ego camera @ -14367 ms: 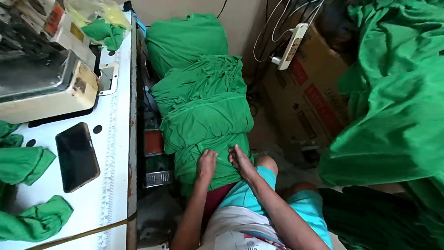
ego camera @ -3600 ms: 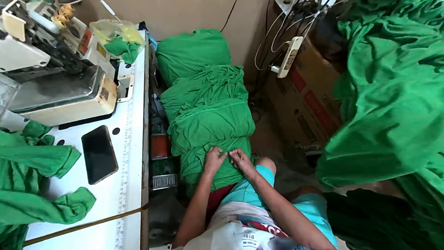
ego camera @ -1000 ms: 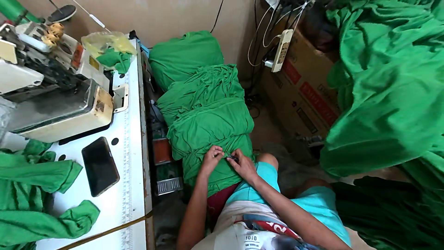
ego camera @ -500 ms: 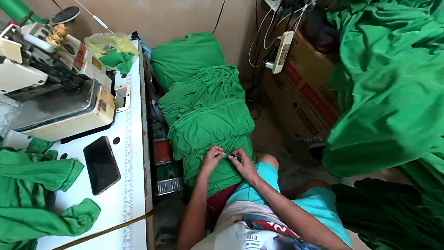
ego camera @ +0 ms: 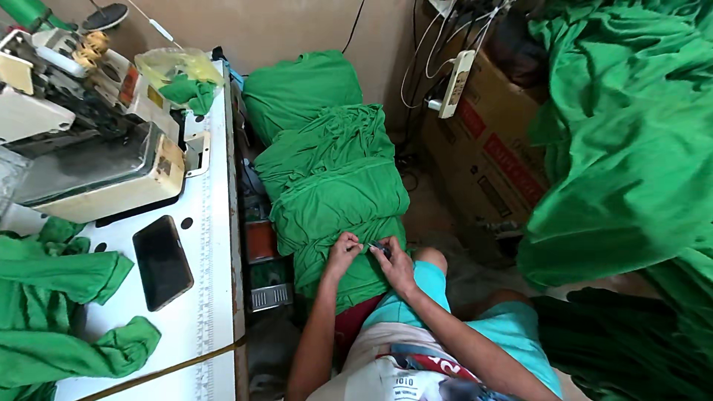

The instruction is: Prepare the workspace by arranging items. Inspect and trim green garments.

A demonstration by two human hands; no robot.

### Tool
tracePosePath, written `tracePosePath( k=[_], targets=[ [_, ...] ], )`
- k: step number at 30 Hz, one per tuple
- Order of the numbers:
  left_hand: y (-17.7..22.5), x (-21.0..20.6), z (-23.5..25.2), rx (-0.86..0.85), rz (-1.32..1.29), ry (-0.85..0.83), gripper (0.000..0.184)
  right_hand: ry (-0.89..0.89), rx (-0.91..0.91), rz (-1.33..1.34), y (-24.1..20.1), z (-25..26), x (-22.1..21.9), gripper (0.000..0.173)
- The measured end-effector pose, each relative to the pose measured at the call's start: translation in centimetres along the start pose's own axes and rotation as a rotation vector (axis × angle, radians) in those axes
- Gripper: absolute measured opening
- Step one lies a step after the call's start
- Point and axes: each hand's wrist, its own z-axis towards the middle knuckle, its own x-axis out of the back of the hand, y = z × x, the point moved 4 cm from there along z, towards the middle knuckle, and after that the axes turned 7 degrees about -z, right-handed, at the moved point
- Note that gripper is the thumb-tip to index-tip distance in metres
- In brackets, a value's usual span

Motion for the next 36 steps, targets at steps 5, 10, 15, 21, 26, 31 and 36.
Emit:
tracePosePath(
  k=[5,10,15,21,26,31,36],
  targets=[
    [0.3,-0.4,-0.8,-0.072,0.063,0.028,0.024,-0.015,0.028,-0.007,-0.2,0.0,0.1,0.039],
    [0.7,-0.8,-2.0,-0.162,0.148,0.115,0.026,-0.050,0.096,-0.114,-1.1,-0.4,0.9,0.036],
    [0.8,-1.5,-2.6,-0.202,0.181,0.166,0.019,-0.068,0.123,-0.189,-1.3,-1.0,1.9,0.035],
    [0.3,-1.3,-2.4,-0.209,0.059,0.099,0.017,-0.212,-0.006,-0.252,-1.2,-0.8,2.8,0.045],
    [0.3,-1.2,-2.4,-0.230,-0.044,0.098,0.015,-0.129,0.081,-0.263,-1.2,-1.5,2.9,0.040],
    [0.4,-1.3,-2.4,-0.248,-0.046,0.095,0.014,-0.171,0.134,-0.300,-1.8,-1.8,2.6,0.037],
    [0.2,-1.4,-2.3,-0.264,-0.049,0.091,0.014,-0.178,0.162,-0.328,-2.1,-1.9,2.2,0.035]
  ],
)
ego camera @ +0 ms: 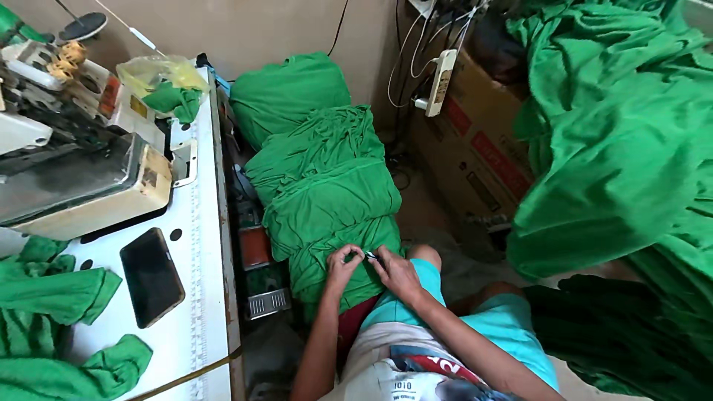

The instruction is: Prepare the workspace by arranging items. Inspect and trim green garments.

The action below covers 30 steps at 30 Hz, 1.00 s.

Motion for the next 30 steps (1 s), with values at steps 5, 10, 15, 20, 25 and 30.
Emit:
tracePosePath(
  k=[5,10,15,20,25,30],
  targets=[
    [-0.19,0.05,0.02,0.014,0.008,0.005,0.014,0.014,-0.001,0.019,0.07,-0.01,-0.19,0.035],
    [-0.11,-0.02,0.03,0.016,-0.001,-0.001,0.014,0.033,-0.008,0.020,0.29,0.05,-0.22,0.037],
    [-0.07,-0.11,-0.08,0.007,0.030,-0.035,0.014,-0.009,-0.042,0.020,0.12,0.22,-0.21,0.036],
    [-0.22,-0.20,-0.08,0.022,0.089,-0.036,0.015,-0.028,-0.048,-0.033,-0.37,0.32,0.20,0.031],
    [-0.51,-0.11,-0.07,0.106,0.047,0.020,0.015,-0.105,-0.132,0.019,0.27,0.42,0.36,0.036],
    [-0.52,-0.18,-0.06,0.110,0.028,0.033,0.015,-0.176,-0.113,0.074,0.49,0.37,0.14,0.038]
  ],
)
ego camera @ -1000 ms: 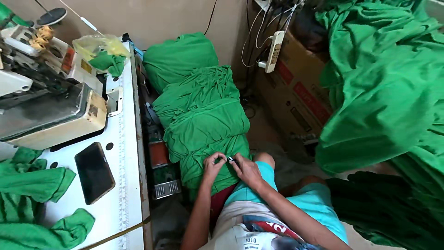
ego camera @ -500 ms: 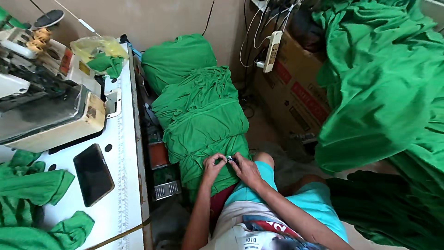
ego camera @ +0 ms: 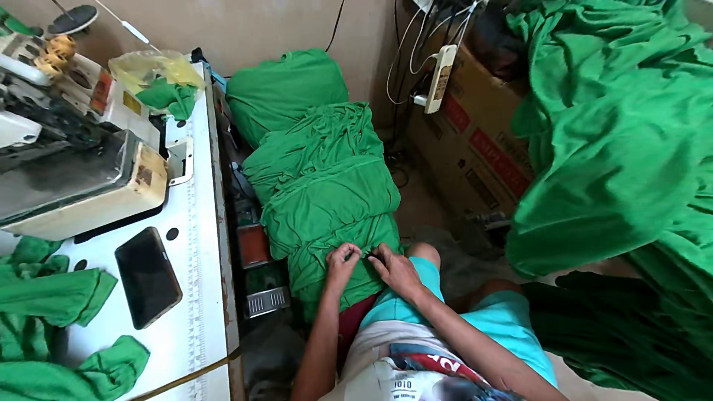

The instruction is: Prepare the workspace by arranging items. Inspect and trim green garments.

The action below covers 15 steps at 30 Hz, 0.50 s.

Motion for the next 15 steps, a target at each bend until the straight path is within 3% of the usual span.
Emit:
tracePosePath(
  k=[11,15],
  targets=[
    [0.1,-0.1,0.0,-0.013,-0.040,-0.023,0.014,-0.075,0.046,-0.170,-0.8,0.0,-0.1,0.036],
    [-0.1,0.0,-0.1,0.007,-0.031,0.003,0.016,0.048,0.009,0.237,1.0,0.6,-0.9,0.045]
  ],
)
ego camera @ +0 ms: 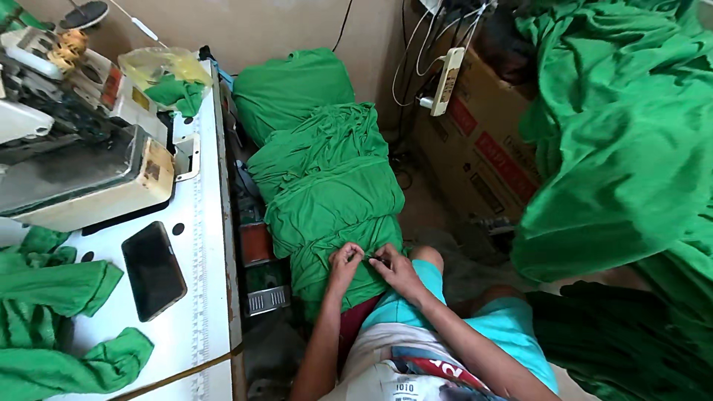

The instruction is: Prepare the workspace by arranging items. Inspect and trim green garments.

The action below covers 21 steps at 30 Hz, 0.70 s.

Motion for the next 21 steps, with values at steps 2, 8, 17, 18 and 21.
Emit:
tracePosePath(
  k=[2,8,17,18,21],
  targets=[
    [0.3,0.1,-0.3,0.004,0.063,0.027,0.021,-0.019,-0.083,0.144,0.6,0.8,0.1,0.066],
    [1.8,0.8,-3.2,-0.054,0.700,0.253,0.065,0.026,-0.121,-0.092,0.2,2.7,3.9,0.030],
    [-4.1,11.1,-10.1,0.402,0.321,0.406,0.039,0.133,-0.167,-0.012,2.0,4.6,9.5,0.032],
    [-3.8,11.7,-10.1,0.445,0.332,0.336,0.037,-0.009,-0.162,-0.031,1.9,5.0,8.9,0.032],
    [-1.6,13.1,-9.5,0.570,0.287,0.229,0.037,-0.362,-0.143,-0.087,0.8,6.3,8.6,0.034]
  ],
)
